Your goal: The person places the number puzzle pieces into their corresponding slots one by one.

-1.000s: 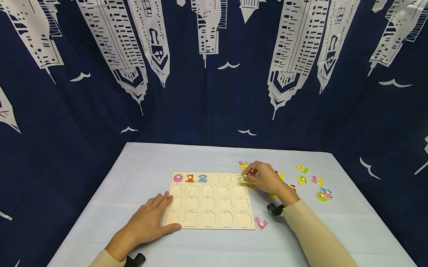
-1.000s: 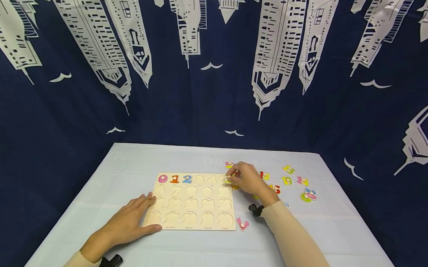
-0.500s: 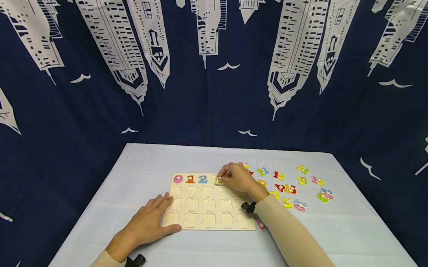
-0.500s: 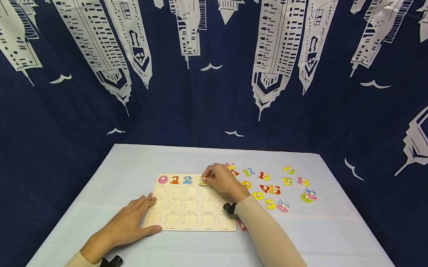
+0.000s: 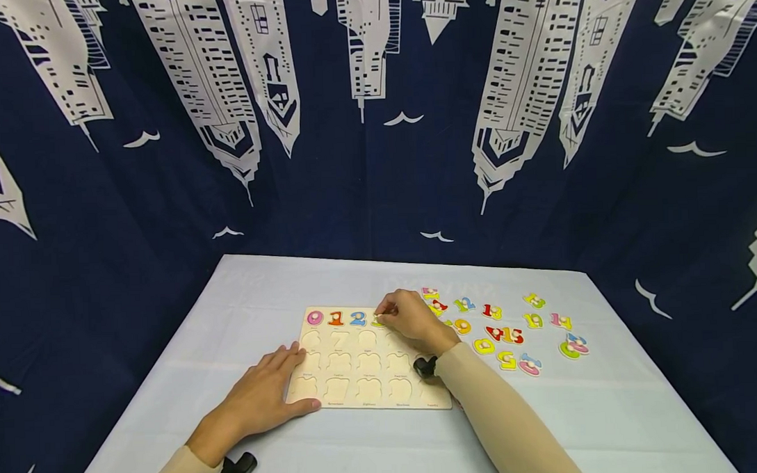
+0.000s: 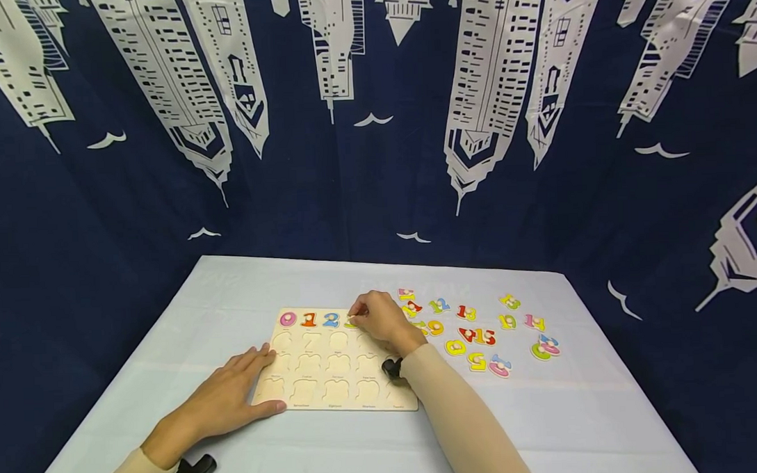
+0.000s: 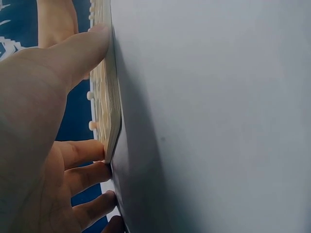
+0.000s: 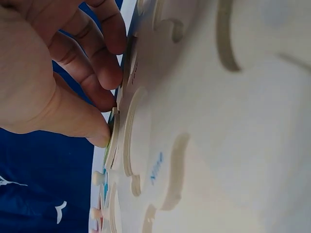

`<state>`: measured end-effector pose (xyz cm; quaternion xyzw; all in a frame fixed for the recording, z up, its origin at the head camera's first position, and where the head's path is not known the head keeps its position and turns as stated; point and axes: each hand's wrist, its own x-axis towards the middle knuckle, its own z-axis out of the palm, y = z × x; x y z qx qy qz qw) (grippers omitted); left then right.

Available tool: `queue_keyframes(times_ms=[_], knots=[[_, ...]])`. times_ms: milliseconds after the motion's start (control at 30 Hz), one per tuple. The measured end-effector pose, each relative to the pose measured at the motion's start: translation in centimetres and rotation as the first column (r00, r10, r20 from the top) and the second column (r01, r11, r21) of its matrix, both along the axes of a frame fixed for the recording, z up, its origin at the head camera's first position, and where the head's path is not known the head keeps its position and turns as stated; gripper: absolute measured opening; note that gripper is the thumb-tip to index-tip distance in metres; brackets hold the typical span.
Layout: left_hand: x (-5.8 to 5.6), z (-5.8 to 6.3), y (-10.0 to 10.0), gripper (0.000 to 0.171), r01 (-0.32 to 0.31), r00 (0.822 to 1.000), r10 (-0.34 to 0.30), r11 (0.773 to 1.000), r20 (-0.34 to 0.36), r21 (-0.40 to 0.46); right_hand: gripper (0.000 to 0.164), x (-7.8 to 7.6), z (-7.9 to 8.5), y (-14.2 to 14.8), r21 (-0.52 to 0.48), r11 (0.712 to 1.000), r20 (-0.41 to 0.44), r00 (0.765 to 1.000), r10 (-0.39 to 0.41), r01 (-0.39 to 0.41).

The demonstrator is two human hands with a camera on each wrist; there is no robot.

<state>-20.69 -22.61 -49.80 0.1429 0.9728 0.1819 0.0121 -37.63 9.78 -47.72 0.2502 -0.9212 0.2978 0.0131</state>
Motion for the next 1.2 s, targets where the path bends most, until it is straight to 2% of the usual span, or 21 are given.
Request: queue_keyframes(times_ms=[200,767,1033,1200], knots=[[0.1,0.0,0.1,0.112,0.001,1.0,-0.001,1.0,-0.001,0.004,0.004,-0.1,-0.1,-0.2,0.03,0.999,-0.001,1.0,-0.02,0.02],[-0.2,0.0,0.1,0.113,0.006,1.0,-0.006,1.0,0.004,0.009,0.005,-0.2,0.1,0.3,0.016,0.999,0.018,0.999,-0.042,0.041],[0.0,0.0,0.2,0.113,-0.002,1.0,0.002,1.0,0.007,0.005,0.011,0.5,0.3,2.4,-0.02,0.999,0.047,0.998,-0.034,0.035],[0.0,0.1,0.2,0.112,0.0,1.0,0.0,1.0,0.004,-0.001,0.014,0.7,0.8,4.4,-0.021,0.999,0.017,0.999,-0.043,0.044]])
